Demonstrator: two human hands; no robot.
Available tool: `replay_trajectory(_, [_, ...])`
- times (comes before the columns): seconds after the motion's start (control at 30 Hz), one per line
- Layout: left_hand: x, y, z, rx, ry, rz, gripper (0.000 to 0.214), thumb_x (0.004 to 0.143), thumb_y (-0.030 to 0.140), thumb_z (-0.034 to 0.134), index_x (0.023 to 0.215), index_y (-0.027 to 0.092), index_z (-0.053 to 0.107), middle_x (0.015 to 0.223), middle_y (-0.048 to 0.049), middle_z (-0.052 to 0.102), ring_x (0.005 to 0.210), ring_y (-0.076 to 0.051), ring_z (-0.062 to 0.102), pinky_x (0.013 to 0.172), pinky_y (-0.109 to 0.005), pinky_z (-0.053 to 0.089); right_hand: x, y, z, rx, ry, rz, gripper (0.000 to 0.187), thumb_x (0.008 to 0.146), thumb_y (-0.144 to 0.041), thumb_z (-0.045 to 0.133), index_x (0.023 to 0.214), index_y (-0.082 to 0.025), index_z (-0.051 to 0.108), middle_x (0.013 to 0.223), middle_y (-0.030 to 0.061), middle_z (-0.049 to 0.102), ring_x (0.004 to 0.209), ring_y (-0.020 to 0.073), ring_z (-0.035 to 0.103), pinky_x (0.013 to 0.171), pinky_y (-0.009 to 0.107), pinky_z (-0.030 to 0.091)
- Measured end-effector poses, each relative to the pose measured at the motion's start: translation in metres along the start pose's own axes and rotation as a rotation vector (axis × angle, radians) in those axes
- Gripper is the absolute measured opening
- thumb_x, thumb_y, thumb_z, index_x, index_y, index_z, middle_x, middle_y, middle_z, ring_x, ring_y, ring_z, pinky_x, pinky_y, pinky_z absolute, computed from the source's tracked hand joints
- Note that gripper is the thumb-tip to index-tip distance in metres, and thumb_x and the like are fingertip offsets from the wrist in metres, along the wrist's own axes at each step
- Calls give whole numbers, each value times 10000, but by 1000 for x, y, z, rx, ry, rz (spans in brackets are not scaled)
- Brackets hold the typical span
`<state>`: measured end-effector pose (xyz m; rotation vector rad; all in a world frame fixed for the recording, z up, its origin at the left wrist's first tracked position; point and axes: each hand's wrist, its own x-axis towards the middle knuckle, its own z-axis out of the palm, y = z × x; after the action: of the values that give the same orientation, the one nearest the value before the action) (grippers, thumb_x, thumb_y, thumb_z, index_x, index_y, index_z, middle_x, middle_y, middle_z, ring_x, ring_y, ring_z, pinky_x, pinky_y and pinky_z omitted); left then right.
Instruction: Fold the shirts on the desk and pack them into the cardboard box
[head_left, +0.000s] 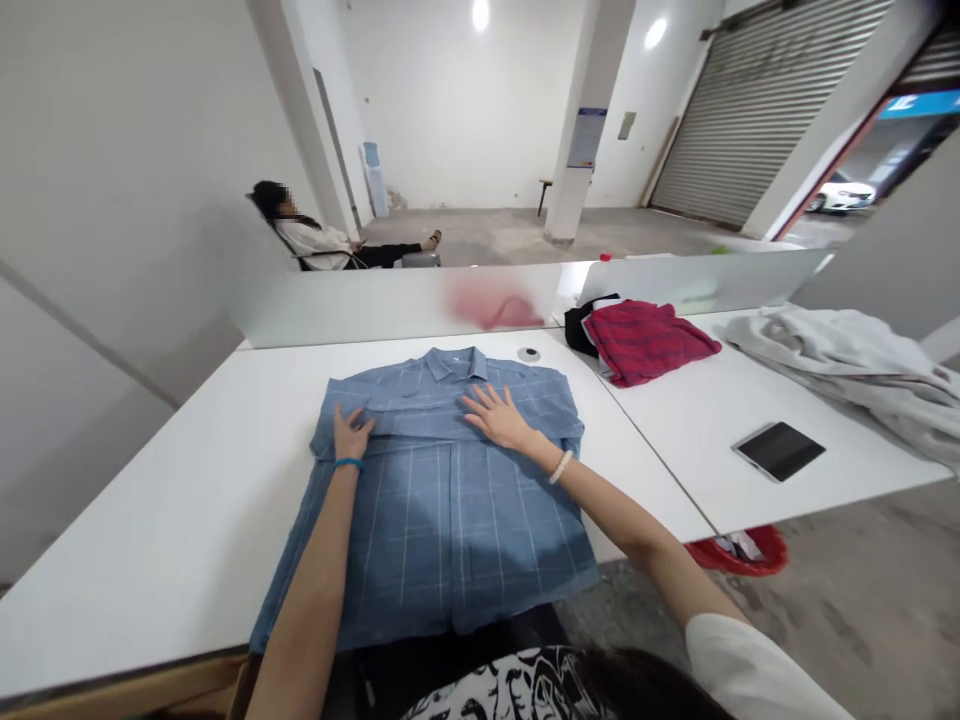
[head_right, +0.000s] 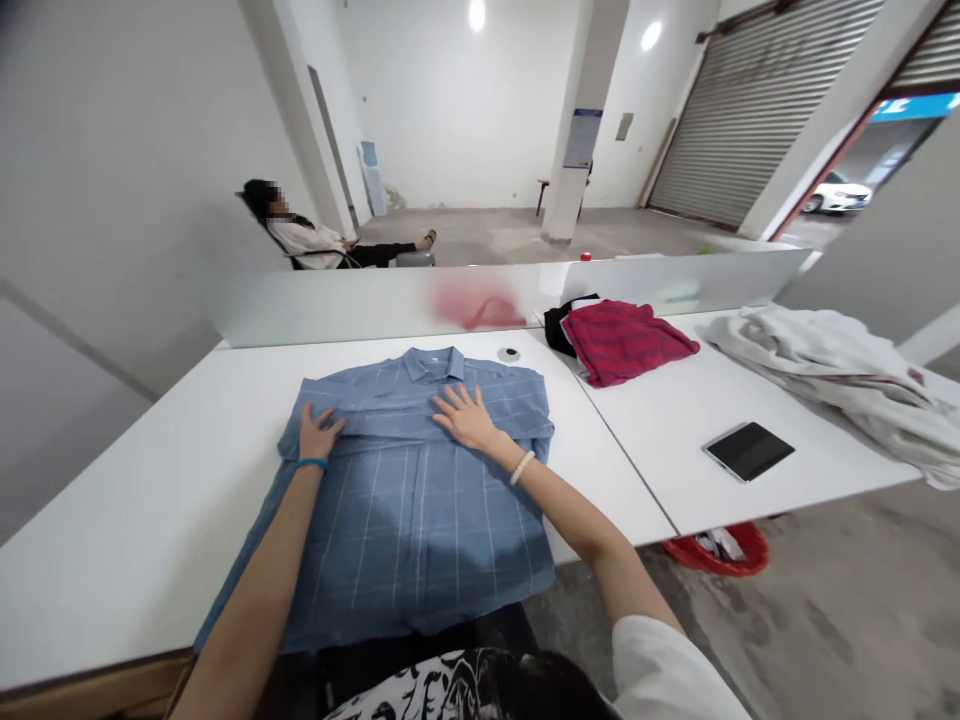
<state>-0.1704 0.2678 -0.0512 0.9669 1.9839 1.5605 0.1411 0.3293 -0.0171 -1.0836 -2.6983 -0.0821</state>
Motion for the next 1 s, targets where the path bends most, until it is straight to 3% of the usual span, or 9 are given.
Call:
replay_trajectory(0.13, [-12, 1, -19, 138, 6, 93, 866, 734, 192, 621, 1467, 120, 164, 1422, -205, 400, 1238, -280, 479, 1058, -452, 353, -38, 57, 15, -99, -60, 357, 565, 961, -498, 244, 1442, -215, 332, 1498, 145, 283, 1378, 376, 209, 1056, 645, 130])
replay_trajectory(0.23, [-22, 6, -15, 404, -66, 381, 631, 840, 328, 496, 1412, 107, 346, 1502, -164, 278, 1369, -297, 281, 1134, -481, 186, -48, 74, 21, -118, -76, 382, 611, 945, -553, 217, 1457, -231, 296, 1513, 137, 251, 1384, 376, 191, 1065, 633, 109])
replay_trajectory(0.33, [-27, 4, -4, 824, -228, 654, 569, 896, 427, 372, 1388, 144, 410, 1514, -117, 264, 1404, -315, 176, 1129, -544, 101, -45, 75, 26, -104, -66, 359, 659, 921, -610, 193, 1465, -246, 271, 1528, 124, 213, 1392, 380, 155, 1066, 639, 82])
replay_trajectory(0.5, [-25, -5, 10, 1137, -373, 532, 644, 897, 506, 340, 1444, 171, 299, 1518, -108, 248, 1399, -333, 178, 1105, -544, 185, -31, 87, 36, -10, -156, 388, 691, 902, -651, 177, 1485, -279, 180, 1543, 95, 171, 1404, 360, 121, 1066, 630, 121])
replay_trajectory(0.8, [-5, 11, 47, 1238, -306, 521, 640, 914, 494, 282, 1432, 120, 322, 1497, -153, 281, 1377, -360, 229, 1092, -543, 208, 15, 138, 32, 16, -249, 353, 676, 912, -630, 171, 1489, -279, 142, 1554, 70, 125, 1419, 317, 74, 1094, 587, 90])
replay_trajectory(0.9, [2, 21, 55, 1240, -317, 507, 601, 919, 447, 293, 1419, 117, 349, 1481, -163, 311, 1374, -351, 246, 1079, -553, 231, 29, 138, 20, 16, -277, 349, 654, 928, -594, 202, 1485, -252, 177, 1544, 97, 164, 1410, 323, 123, 1088, 579, 132])
replay_trajectory(1.0, [-11, 34, 49, 1234, -323, 570, 562, 921, 398, 295, 1404, 121, 379, 1480, -156, 320, 1387, -332, 222, 1093, -573, 176, 26, 118, 4, -8, -267, 355, 632, 948, -535, 235, 1467, -174, 258, 1521, 162, 211, 1394, 365, 150, 1070, 611, 114])
